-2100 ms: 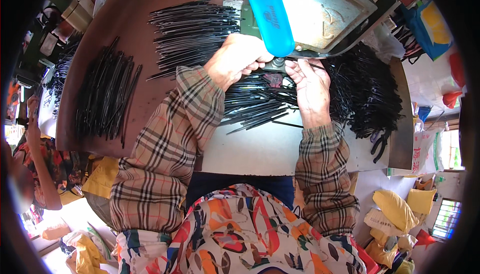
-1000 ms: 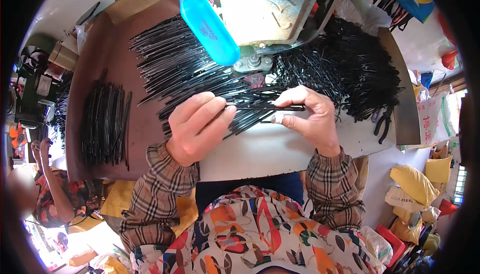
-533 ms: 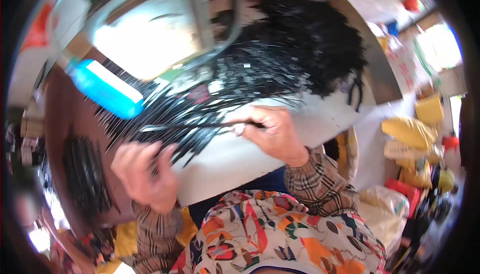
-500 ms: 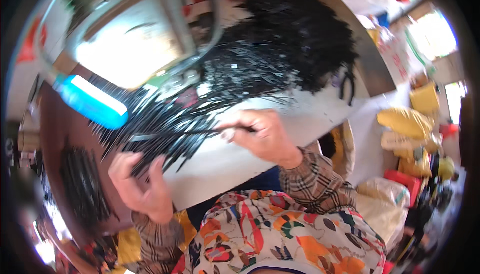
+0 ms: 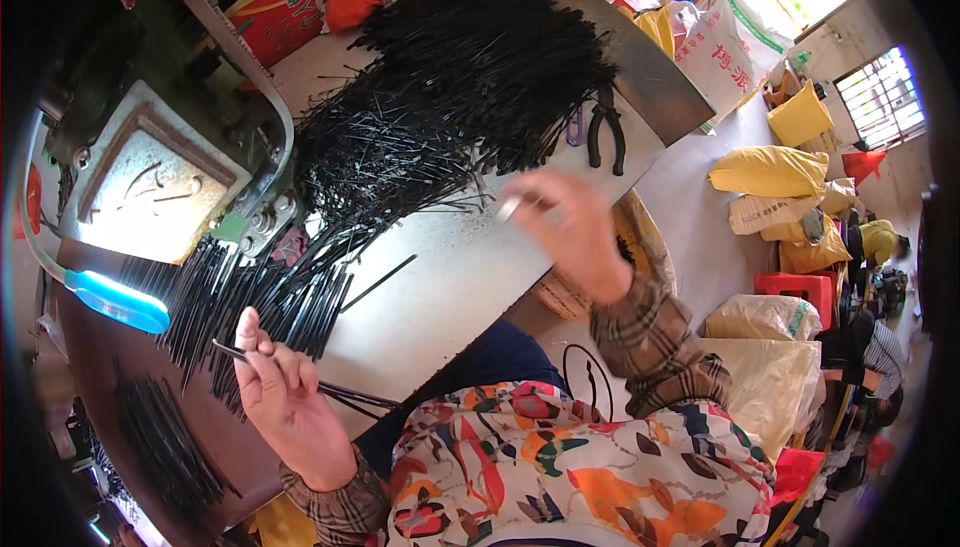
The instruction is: The person feeds black rods into a tabletop machine by hand to process them, then gathers and places a batch of rods into an open bag.
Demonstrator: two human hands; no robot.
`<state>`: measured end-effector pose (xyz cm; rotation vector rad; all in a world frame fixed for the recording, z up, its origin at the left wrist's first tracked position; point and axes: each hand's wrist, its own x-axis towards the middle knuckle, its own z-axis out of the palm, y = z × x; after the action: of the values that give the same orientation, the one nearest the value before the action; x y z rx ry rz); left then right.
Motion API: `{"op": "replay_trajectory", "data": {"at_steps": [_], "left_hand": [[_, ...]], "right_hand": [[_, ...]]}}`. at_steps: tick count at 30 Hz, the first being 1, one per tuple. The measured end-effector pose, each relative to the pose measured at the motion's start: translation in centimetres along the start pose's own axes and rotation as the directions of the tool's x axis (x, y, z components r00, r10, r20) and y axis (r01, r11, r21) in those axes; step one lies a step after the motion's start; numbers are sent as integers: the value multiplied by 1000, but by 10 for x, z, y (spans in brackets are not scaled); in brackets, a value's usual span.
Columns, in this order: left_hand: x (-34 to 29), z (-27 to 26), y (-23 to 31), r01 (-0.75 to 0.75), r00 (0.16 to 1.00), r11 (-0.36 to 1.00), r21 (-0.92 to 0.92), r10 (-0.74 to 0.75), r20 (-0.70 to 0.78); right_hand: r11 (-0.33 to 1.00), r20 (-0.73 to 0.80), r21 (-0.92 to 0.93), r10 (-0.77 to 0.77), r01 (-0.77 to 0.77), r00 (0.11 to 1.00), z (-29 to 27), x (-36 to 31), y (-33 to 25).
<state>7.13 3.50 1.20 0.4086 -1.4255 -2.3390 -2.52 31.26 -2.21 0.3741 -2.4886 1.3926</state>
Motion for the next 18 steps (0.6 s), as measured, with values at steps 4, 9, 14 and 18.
{"op": "replay_trajectory", "data": {"at_steps": [4, 9, 14, 18], "left_hand": [[5, 6, -2, 6, 994, 1000, -9, -5, 112], [7, 13, -12, 90, 995, 996, -17, -91, -45], [16, -8, -29, 176, 984, 965, -195, -174, 28], [17, 2, -29, 155, 986, 977, -149, -144, 82]], "right_hand": [[931, -133, -356, -130, 75, 983, -54, 26, 38], [780, 70, -574, -254, 247, 965, -73, 36, 59], [722, 207, -566, -341, 397, 917, -76, 43, 68], [692, 272, -516, -428, 506, 862, -84, 48, 47]]}}
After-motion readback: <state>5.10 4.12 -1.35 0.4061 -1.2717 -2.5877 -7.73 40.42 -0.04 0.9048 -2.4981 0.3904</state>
